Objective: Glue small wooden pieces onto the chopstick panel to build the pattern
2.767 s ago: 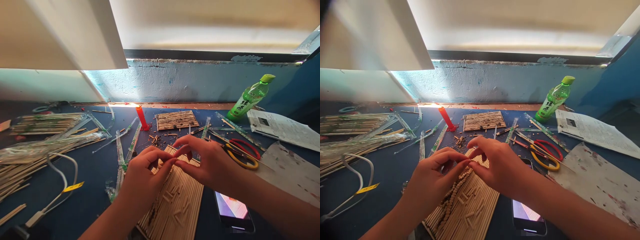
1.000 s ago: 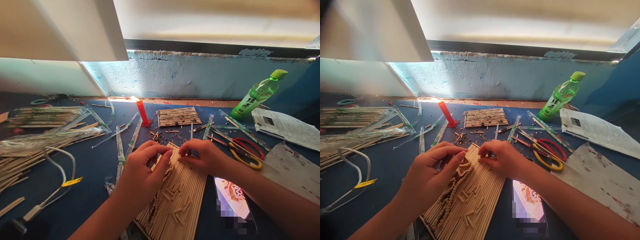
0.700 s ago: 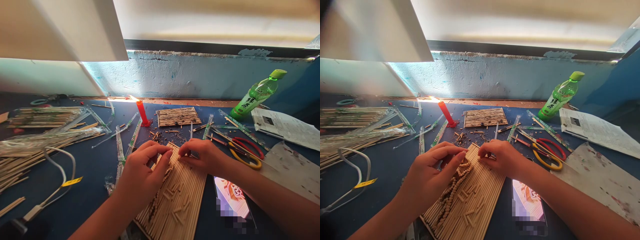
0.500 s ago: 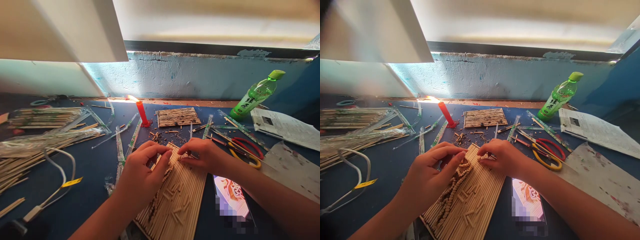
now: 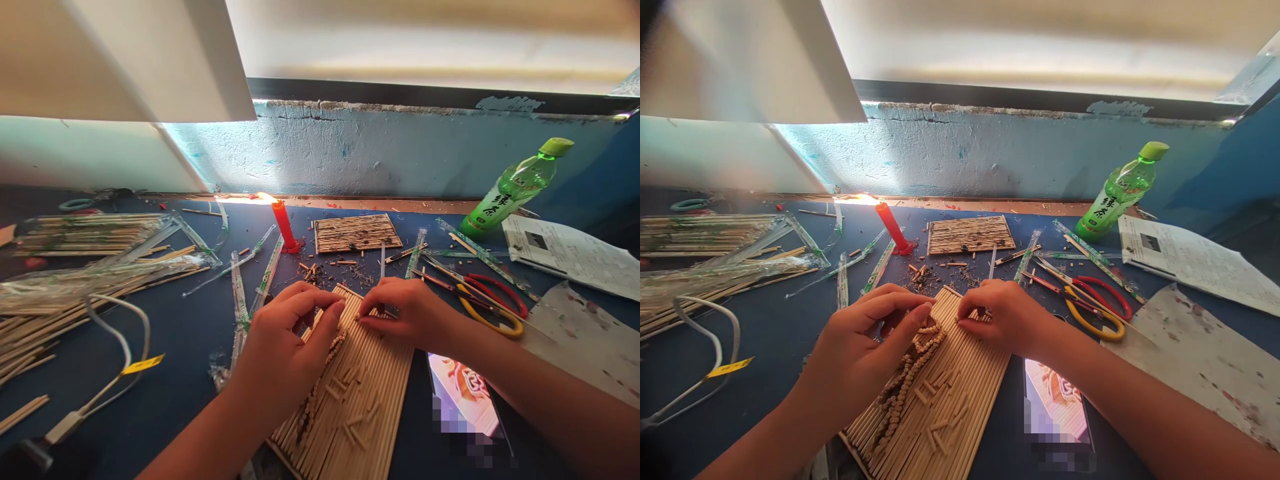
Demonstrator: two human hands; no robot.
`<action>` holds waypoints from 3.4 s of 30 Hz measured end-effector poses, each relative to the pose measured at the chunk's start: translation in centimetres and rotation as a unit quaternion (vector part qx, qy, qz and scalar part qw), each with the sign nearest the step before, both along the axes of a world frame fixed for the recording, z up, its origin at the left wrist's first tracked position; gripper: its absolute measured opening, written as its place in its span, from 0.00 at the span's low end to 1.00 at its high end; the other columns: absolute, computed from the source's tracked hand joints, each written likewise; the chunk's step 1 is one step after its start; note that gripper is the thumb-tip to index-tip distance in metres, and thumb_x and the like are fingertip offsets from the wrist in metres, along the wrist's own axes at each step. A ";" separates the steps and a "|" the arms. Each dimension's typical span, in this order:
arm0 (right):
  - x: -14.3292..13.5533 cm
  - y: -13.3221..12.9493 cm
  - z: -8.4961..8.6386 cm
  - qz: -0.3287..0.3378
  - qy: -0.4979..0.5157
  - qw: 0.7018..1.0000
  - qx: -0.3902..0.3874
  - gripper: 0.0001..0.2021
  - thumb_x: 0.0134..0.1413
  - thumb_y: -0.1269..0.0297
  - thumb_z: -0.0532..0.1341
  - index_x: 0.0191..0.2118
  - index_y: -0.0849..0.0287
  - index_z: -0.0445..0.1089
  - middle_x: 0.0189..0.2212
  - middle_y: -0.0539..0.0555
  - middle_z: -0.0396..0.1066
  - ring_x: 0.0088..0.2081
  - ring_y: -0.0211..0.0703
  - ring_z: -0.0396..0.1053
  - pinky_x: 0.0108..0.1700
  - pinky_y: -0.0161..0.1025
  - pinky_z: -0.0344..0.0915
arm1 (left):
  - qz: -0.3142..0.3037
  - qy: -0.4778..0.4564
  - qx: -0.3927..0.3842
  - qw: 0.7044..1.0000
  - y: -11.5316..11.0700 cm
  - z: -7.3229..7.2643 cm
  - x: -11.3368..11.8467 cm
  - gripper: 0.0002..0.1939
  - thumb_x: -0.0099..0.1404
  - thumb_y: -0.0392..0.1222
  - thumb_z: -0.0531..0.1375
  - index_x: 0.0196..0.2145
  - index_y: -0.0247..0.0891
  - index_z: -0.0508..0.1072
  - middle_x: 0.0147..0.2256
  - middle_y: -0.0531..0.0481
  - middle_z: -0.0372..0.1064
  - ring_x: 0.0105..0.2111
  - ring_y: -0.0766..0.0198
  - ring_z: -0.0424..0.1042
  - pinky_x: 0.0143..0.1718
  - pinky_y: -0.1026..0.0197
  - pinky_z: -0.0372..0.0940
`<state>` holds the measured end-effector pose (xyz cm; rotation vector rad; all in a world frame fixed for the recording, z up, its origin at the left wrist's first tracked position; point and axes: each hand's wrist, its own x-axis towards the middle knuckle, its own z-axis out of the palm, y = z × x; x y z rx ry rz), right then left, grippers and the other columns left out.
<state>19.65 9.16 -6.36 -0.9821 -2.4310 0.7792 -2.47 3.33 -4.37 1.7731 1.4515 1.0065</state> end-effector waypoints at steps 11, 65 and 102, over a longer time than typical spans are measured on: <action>-0.2 0.0 -0.8 -0.029 0.021 0.999 0.001 0.02 0.53 0.68 0.68 0.33 0.58 0.76 0.28 0.48 0.75 0.31 0.35 0.70 0.36 0.34 0.64 | -0.001 0.004 -0.002 1.000 -0.1 -0.1 0.0 0.04 0.68 0.42 0.61 0.37 0.49 0.76 0.34 0.57 0.69 0.29 0.67 0.65 0.29 0.61 0.60; -1.0 -3.4 3.8 0.111 -0.160 0.972 -0.129 0.04 0.57 0.73 0.56 0.34 0.57 0.65 0.32 0.49 0.70 0.31 0.36 0.64 0.29 0.33 0.56 | 0.002 -0.001 0.006 1.000 0.0 0.1 0.1 0.04 0.68 0.42 0.60 0.37 0.44 0.76 0.34 0.53 0.70 0.29 0.64 0.65 0.32 0.59 0.61; 1.2 3.5 0.1 -0.301 -0.162 0.939 -0.030 0.08 0.49 0.60 0.62 0.25 0.57 0.71 0.23 0.52 0.74 0.26 0.41 0.69 0.29 0.38 0.57 | 0.006 -0.193 -0.144 0.971 -0.3 0.8 0.8 0.07 0.66 0.46 0.63 0.38 0.42 0.73 0.33 0.52 0.77 0.33 0.64 0.78 0.36 0.63 0.72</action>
